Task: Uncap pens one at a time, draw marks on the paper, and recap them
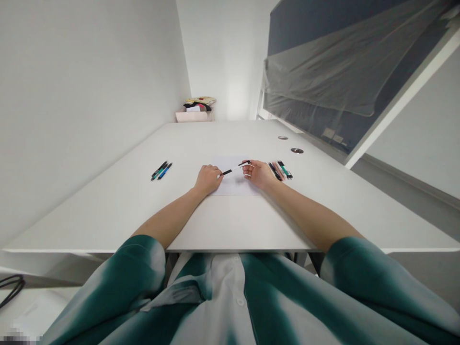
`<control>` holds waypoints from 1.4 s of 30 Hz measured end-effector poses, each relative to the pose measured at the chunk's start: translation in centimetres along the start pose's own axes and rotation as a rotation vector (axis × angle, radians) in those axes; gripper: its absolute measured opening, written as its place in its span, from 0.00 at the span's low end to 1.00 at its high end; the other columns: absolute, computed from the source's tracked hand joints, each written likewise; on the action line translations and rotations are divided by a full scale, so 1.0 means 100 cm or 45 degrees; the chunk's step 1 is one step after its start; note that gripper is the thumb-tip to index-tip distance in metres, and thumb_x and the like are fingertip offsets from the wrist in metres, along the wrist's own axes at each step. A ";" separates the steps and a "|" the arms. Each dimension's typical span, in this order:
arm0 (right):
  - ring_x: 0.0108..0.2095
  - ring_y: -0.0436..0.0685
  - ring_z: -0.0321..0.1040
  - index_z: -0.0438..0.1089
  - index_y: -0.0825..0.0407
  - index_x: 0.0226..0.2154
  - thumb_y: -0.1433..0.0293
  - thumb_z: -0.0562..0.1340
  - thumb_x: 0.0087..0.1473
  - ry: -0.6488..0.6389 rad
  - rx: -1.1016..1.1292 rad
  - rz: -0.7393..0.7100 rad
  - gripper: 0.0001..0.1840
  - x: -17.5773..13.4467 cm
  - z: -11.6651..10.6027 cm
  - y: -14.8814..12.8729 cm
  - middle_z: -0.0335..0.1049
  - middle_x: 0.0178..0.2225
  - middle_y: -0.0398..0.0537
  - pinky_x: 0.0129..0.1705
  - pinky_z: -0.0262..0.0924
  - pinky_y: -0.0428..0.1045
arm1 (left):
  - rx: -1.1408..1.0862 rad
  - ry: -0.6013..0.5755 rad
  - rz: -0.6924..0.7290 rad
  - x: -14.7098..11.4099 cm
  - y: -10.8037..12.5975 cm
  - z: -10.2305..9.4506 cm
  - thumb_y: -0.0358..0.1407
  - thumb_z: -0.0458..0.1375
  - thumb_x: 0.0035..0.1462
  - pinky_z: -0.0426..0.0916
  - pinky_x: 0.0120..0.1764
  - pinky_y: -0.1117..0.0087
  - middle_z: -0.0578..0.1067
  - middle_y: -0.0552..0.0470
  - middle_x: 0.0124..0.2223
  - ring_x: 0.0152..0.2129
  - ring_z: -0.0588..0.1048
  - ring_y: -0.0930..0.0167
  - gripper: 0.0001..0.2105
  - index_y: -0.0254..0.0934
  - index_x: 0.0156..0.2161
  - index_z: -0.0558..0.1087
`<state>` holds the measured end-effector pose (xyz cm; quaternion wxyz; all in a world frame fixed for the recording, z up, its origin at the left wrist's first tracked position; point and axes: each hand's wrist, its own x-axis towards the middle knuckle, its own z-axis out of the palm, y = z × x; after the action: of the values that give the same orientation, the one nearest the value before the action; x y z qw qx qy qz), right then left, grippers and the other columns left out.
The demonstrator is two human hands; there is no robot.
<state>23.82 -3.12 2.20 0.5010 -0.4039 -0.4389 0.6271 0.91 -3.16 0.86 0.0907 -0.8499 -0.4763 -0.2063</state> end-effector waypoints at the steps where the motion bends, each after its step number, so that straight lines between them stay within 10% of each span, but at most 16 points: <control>1: 0.29 0.54 0.68 0.72 0.54 0.40 0.66 0.52 0.55 -0.005 0.055 -0.001 0.17 0.000 0.000 0.001 0.73 0.28 0.50 0.33 0.63 0.48 | 0.005 0.008 0.004 0.000 0.000 0.000 0.36 0.52 0.61 0.61 0.47 0.56 0.79 0.41 0.42 0.43 0.72 0.59 0.14 0.36 0.40 0.80; 11: 0.23 0.52 0.64 0.71 0.51 0.32 0.57 0.57 0.56 -0.058 0.266 0.030 0.16 0.000 0.006 0.002 0.68 0.21 0.44 0.27 0.58 0.46 | 0.011 0.064 -0.010 0.002 0.006 -0.001 0.37 0.52 0.62 0.62 0.45 0.57 0.80 0.43 0.41 0.41 0.73 0.61 0.13 0.37 0.39 0.80; 25: 0.31 0.54 0.69 0.72 0.54 0.32 0.63 0.61 0.50 0.024 -0.693 -0.481 0.11 -0.002 0.018 0.022 0.75 0.27 0.47 0.36 0.61 0.48 | -0.063 -0.022 0.015 0.000 0.006 -0.001 0.43 0.55 0.60 0.64 0.52 0.58 0.76 0.43 0.51 0.48 0.73 0.60 0.18 0.35 0.49 0.76; 31: 0.31 0.55 0.72 0.72 0.54 0.29 0.70 0.59 0.53 0.265 -1.036 -0.443 0.07 0.008 0.008 0.021 0.76 0.27 0.48 0.36 0.61 0.47 | -0.102 -0.257 -0.082 -0.001 -0.009 0.010 0.46 0.55 0.59 0.65 0.55 0.60 0.74 0.44 0.54 0.50 0.72 0.60 0.19 0.37 0.50 0.75; 42: 0.29 0.53 0.71 0.73 0.55 0.35 0.68 0.60 0.57 0.142 -1.264 -0.392 0.09 0.005 0.013 0.021 0.77 0.28 0.47 0.32 0.59 0.44 | -0.096 -0.280 -0.068 -0.001 -0.009 0.011 0.48 0.53 0.59 0.65 0.55 0.60 0.74 0.43 0.54 0.50 0.72 0.60 0.21 0.37 0.50 0.75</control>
<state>21.92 -3.07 0.51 0.3582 -0.5562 -0.7103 0.2403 0.38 -2.37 -0.18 0.0003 -0.8572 -0.4978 -0.1320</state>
